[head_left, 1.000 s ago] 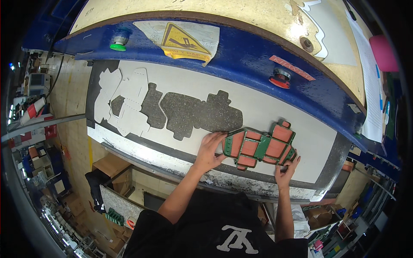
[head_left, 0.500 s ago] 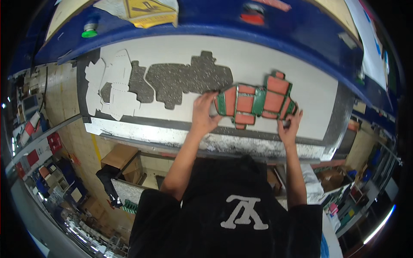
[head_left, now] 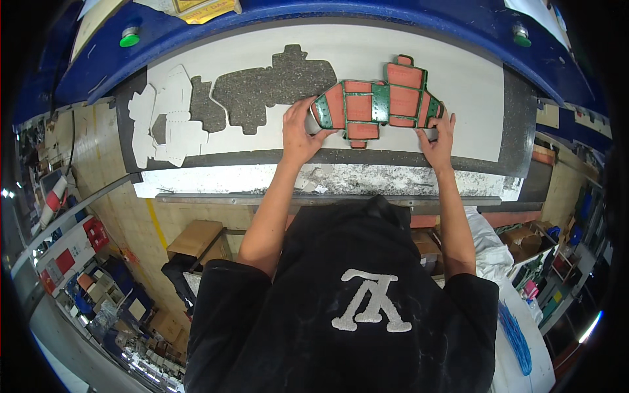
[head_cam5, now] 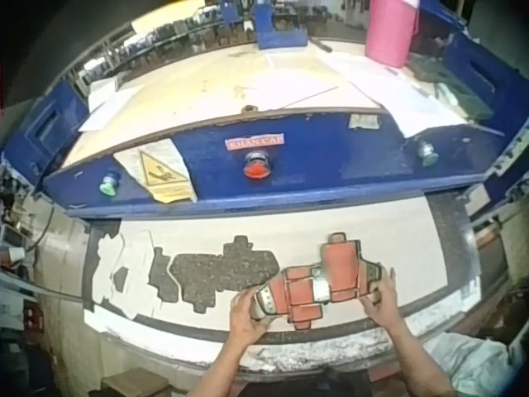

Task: Cutting shoe components using a large industrial hydraulic press.

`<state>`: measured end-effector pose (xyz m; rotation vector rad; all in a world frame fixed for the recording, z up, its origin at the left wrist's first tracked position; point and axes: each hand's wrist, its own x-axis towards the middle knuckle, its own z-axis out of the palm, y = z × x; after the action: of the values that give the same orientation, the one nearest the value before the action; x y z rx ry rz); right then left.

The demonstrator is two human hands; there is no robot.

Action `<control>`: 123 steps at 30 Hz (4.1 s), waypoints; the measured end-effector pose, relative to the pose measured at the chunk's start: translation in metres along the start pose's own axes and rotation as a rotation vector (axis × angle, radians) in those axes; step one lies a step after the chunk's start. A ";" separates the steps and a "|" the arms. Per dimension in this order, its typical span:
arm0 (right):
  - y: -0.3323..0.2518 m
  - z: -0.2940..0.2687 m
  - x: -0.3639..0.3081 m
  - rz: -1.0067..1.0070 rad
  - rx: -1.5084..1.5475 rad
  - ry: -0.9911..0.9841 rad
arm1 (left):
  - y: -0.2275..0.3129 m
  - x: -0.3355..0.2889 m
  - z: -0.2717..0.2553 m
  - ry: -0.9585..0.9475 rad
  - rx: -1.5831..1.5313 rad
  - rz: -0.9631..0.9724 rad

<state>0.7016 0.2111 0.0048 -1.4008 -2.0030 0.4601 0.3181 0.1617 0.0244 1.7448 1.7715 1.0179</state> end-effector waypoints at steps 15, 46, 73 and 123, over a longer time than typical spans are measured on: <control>-0.005 0.000 -0.002 -0.005 0.003 -0.006 | 0.000 -0.001 -0.005 -0.017 -0.039 -0.020; -0.003 -0.002 -0.008 -0.016 -0.022 -0.106 | -0.001 -0.004 -0.019 -0.076 -0.150 -0.114; -0.020 0.001 -0.002 -0.042 -0.044 0.046 | 0.000 -0.007 -0.007 0.033 0.003 0.022; 0.003 0.000 -0.015 0.008 -0.035 -0.071 | -0.003 -0.002 -0.015 -0.061 -0.079 -0.078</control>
<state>0.7070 0.1981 -0.0017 -1.4326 -2.0722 0.4866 0.3049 0.1571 0.0309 1.6287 1.7237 0.9784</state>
